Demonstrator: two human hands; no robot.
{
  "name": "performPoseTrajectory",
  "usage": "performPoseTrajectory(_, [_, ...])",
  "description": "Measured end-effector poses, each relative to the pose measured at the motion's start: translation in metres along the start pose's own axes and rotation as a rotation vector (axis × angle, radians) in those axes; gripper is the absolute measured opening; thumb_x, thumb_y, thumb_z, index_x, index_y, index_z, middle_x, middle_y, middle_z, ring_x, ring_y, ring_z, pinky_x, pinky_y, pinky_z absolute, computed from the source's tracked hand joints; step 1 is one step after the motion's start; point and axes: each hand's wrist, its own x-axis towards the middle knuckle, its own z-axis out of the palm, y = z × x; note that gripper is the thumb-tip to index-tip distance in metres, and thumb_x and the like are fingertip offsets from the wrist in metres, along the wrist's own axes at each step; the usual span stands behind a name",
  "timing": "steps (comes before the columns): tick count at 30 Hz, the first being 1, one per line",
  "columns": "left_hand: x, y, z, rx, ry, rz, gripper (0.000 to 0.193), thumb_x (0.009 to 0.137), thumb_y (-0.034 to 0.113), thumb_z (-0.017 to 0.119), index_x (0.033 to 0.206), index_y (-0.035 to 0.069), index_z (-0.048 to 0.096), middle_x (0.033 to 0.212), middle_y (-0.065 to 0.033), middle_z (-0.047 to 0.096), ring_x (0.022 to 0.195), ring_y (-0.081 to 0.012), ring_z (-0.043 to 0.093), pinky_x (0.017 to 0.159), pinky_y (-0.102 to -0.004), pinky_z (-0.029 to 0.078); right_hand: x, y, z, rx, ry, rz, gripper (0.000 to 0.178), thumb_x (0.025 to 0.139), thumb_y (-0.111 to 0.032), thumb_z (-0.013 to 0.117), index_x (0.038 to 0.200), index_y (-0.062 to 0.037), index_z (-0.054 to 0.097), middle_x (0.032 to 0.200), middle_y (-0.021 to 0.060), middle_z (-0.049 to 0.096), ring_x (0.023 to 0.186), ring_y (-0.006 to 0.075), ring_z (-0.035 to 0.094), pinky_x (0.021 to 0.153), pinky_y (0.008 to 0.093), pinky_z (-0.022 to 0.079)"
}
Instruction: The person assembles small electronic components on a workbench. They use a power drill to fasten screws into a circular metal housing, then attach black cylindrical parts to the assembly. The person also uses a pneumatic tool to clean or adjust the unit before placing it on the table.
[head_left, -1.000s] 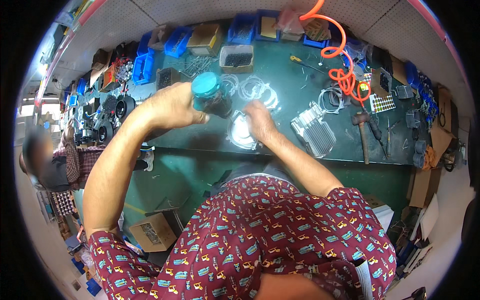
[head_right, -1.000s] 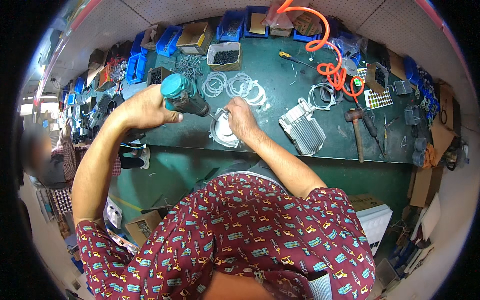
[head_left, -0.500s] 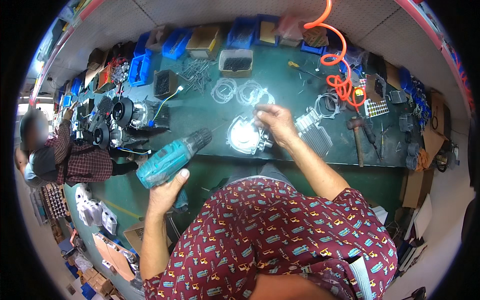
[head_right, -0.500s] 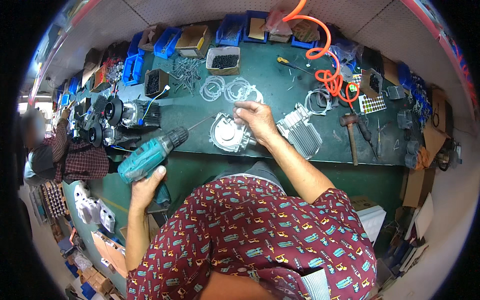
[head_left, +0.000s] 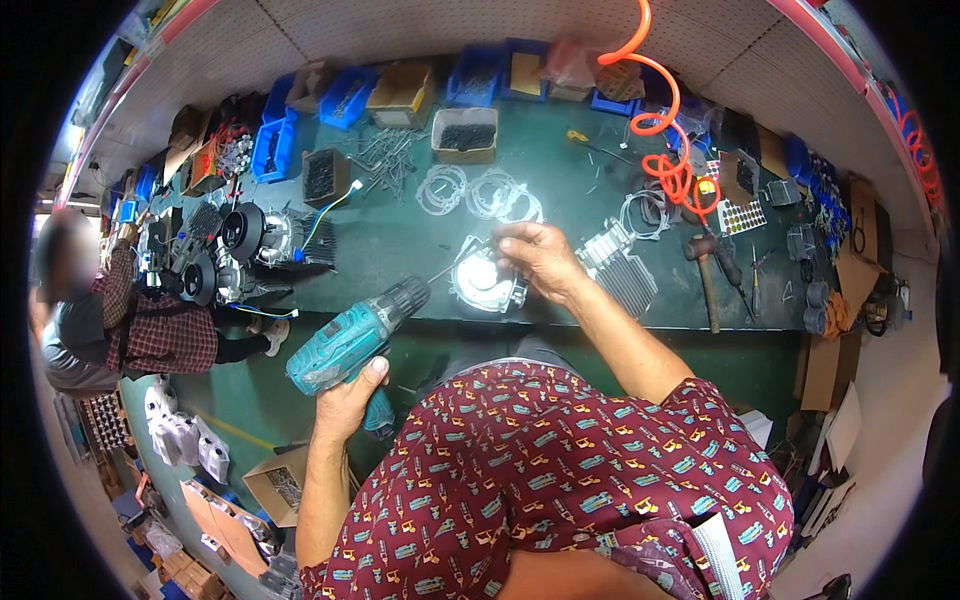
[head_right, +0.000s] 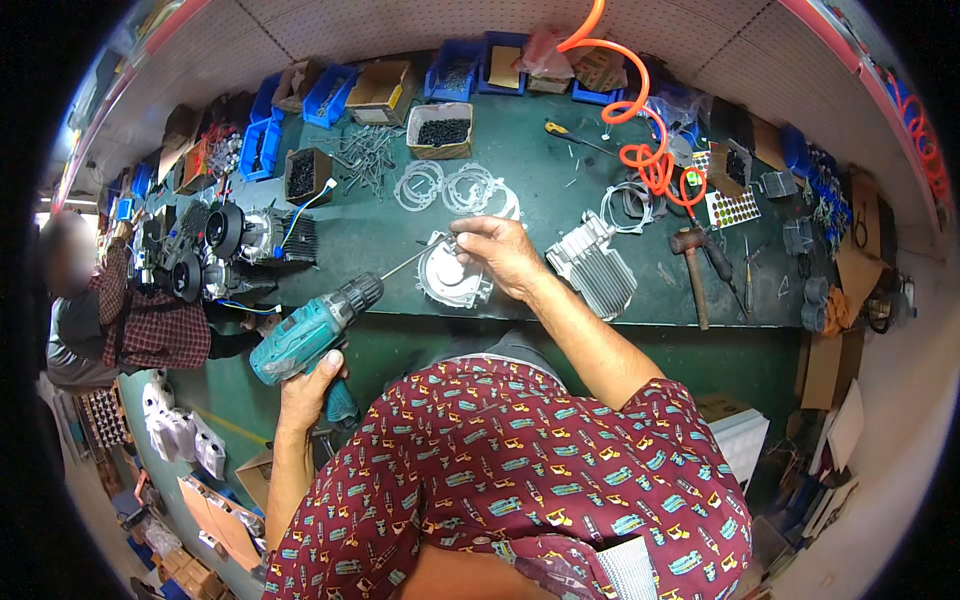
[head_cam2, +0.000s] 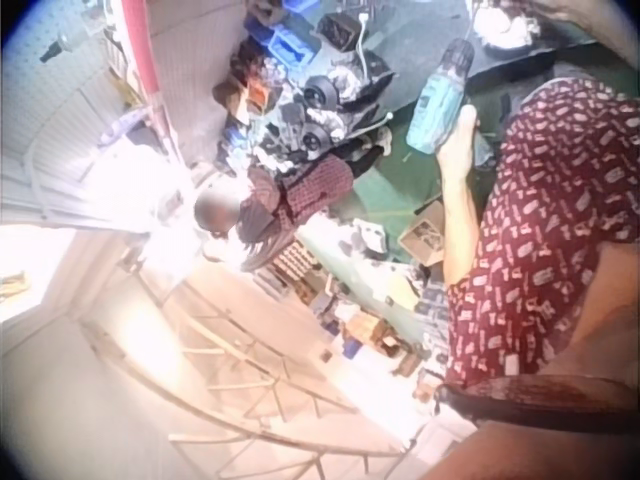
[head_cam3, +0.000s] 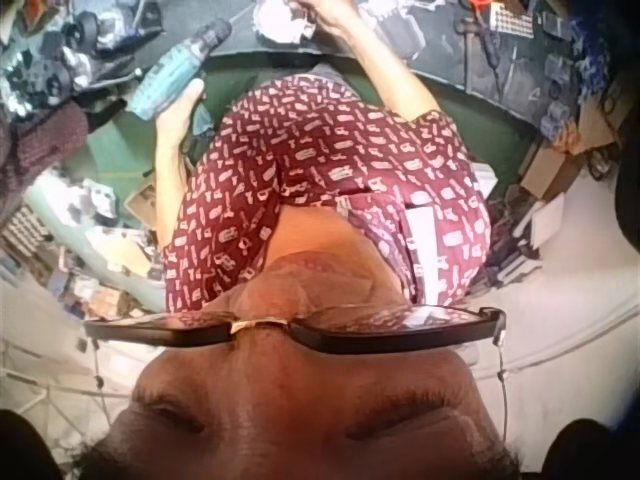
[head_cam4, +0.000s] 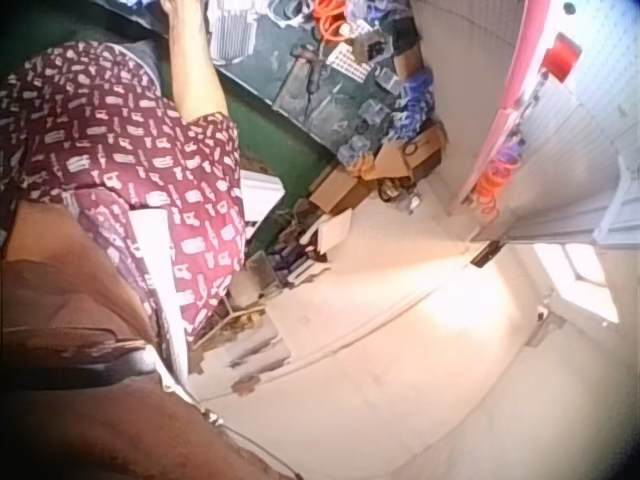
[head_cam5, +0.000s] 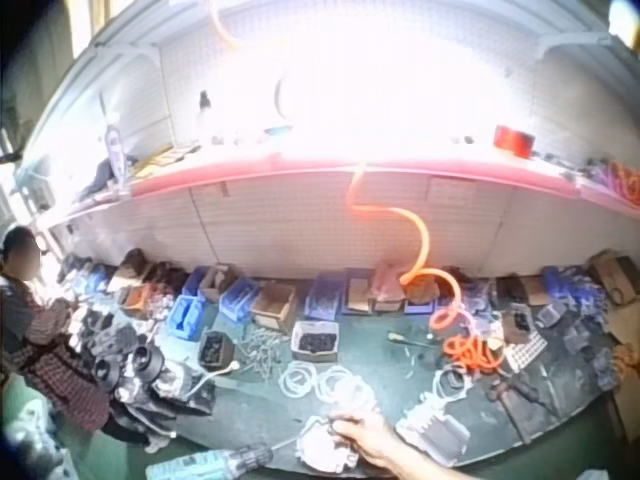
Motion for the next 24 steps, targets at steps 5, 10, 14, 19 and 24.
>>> performPoseTrajectory(5, [-0.002,0.000,-0.003,0.017,-0.006,0.008,0.036,0.087,0.027,0.077,0.110,0.001,0.066,0.088,-0.0034,0.065,0.076,-0.0130,0.060,0.072,-0.0284,0.050,-0.004,-0.012,0.000,-0.199,-0.026,-0.006,0.027,0.091,-0.003,0.066,0.117,0.0064,0.066,0.095,0.0091,0.069,0.081,0.0133,0.066,0.075,0.0250,0.057])
performPoseTrajectory(10, [-0.009,0.003,-0.008,0.027,0.007,0.007,0.033,0.086,0.025,0.079,0.108,0.002,0.068,0.086,-0.0024,0.066,0.077,-0.0121,0.061,0.072,-0.0279,0.050,-0.007,-0.025,0.001,-0.302,-0.113,0.026,0.027,0.090,-0.003,0.067,0.115,0.0077,0.066,0.092,0.0097,0.070,0.079,0.0135,0.066,0.074,0.0256,0.056])
performPoseTrajectory(14, [-0.006,0.007,-0.012,-0.149,-0.046,-0.056,0.037,0.085,0.021,0.078,0.114,0.002,0.065,0.096,-0.0060,0.068,0.077,-0.0141,0.062,0.071,-0.0292,0.052,-0.005,-0.032,-0.011,-0.197,-0.244,0.132,0.027,0.090,-0.004,0.067,0.114,0.0084,0.066,0.091,0.0105,0.069,0.078,0.0143,0.066,0.073,0.0269,0.056])
performPoseTrajectory(19, [-0.011,-0.007,-0.025,-0.113,-0.069,-0.087,0.049,0.084,0.026,0.079,0.121,0.001,0.060,0.102,-0.0088,0.066,0.075,-0.0167,0.061,0.069,-0.0320,0.053,-0.008,-0.042,-0.007,-0.518,-0.325,0.052,0.028,0.088,-0.005,0.069,0.113,0.0086,0.067,0.095,0.0145,0.071,0.081,0.0144,0.067,0.075,0.0281,0.056])
performPoseTrajectory(24, [-0.014,-0.004,-0.026,-0.110,-0.061,-0.098,0.053,0.083,0.027,0.080,0.123,0.000,0.059,0.104,-0.0098,0.066,0.075,-0.0173,0.062,0.069,-0.0335,0.054,-0.007,-0.039,-0.005,-0.631,-0.334,-0.129,0.027,0.086,-0.006,0.070,0.111,0.0033,0.071,0.101,0.0101,0.073,0.090,0.0149,0.068,0.083,0.0292,0.055])
